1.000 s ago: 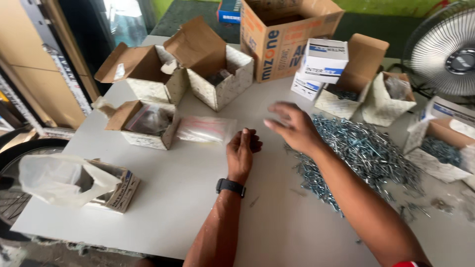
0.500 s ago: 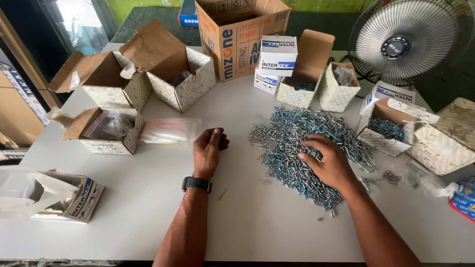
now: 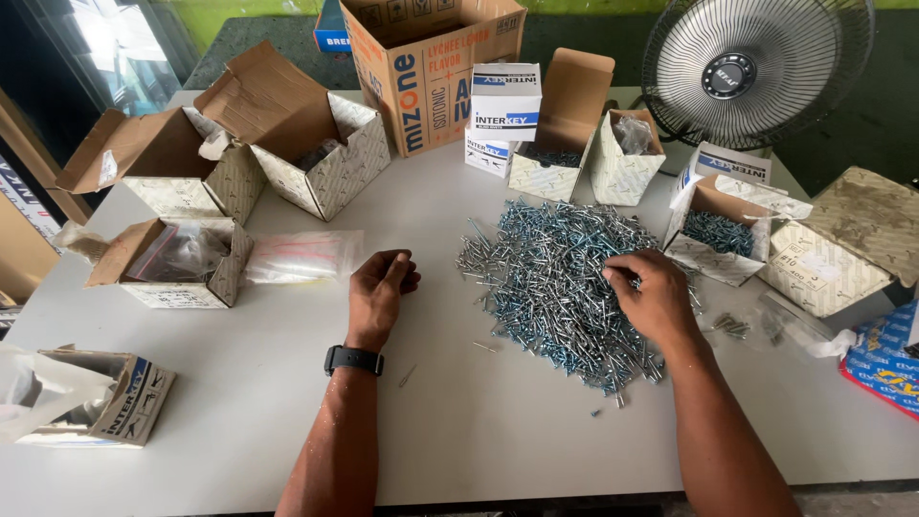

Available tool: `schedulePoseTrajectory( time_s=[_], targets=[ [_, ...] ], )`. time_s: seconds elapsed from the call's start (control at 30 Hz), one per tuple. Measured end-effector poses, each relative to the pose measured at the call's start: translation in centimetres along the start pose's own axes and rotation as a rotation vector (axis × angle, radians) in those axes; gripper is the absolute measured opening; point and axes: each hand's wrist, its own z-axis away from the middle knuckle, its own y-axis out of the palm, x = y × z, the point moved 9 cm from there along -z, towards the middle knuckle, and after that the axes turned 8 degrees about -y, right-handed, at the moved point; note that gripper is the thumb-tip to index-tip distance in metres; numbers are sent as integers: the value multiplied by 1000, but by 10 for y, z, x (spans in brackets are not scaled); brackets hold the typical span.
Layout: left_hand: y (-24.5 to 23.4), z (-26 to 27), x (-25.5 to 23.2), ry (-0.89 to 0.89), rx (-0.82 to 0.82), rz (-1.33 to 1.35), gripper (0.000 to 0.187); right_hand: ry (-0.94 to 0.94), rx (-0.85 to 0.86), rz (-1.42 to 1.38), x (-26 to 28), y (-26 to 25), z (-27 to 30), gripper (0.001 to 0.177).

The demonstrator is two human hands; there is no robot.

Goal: The person sorts a large pile of nails on a table, picking them up by hand and placing them into small plastic bags. The person repeatedly scoops nails from the pile and transfers them into the bags, occasionally adjusting the bags or the pile.

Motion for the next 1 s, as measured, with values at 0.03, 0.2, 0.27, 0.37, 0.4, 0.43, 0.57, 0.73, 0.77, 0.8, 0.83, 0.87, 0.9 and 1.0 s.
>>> schedulePoseTrajectory(
  time_s=[0.03, 0.2, 0.27, 0.37, 0.4, 0.43, 0.57, 0.73, 0.77, 0.8, 0.83, 0.87, 0.9, 1.0],
  targets=[
    [0, 1, 0, 1, -1, 1, 29, -2, 1, 0, 9, 1, -1, 9],
    [4, 6, -7, 12, 1, -54, 30, -125, 107, -16, 29, 45, 4, 13],
    [3, 3, -4, 19, 6, -64, 29, -130, 157, -1, 47, 55, 0, 15],
    [4, 0, -1, 25, 14, -89, 29, -177, 287, 56, 77, 74, -6, 23],
    [4, 0, 0, 26, 18, -106, 28, -219, 365, 99, 88, 83, -7, 27],
    [5, 1, 0, 26, 19, -105, 28, -218, 366, 100, 87, 87, -6, 27],
    [5, 4, -2, 30, 21, -110, 28, -194, 398, 87, 79, 103, -1, 21],
    [7, 5, -4, 34, 34, -116, 29, -291, 402, 114, 80, 113, 5, 17],
    [7, 4, -4, 37, 35, -117, 29, -330, 387, 114, 83, 115, 6, 17],
    [7, 5, -3, 37, 36, -117, 29, -368, 375, 114, 85, 118, 9, 19],
    [7, 5, -4, 36, 37, -117, 29, -367, 375, 114, 85, 120, 11, 19],
    [7, 6, -4, 41, 35, -117, 29, -384, 353, 135, 86, 121, 12, 21],
    [7, 6, -5, 47, 34, -117, 28, -401, 331, 156, 86, 122, 13, 24],
    [6, 4, -2, 42, 30, -130, 29, -404, 311, 115, 85, 123, 13, 18]
  ],
)
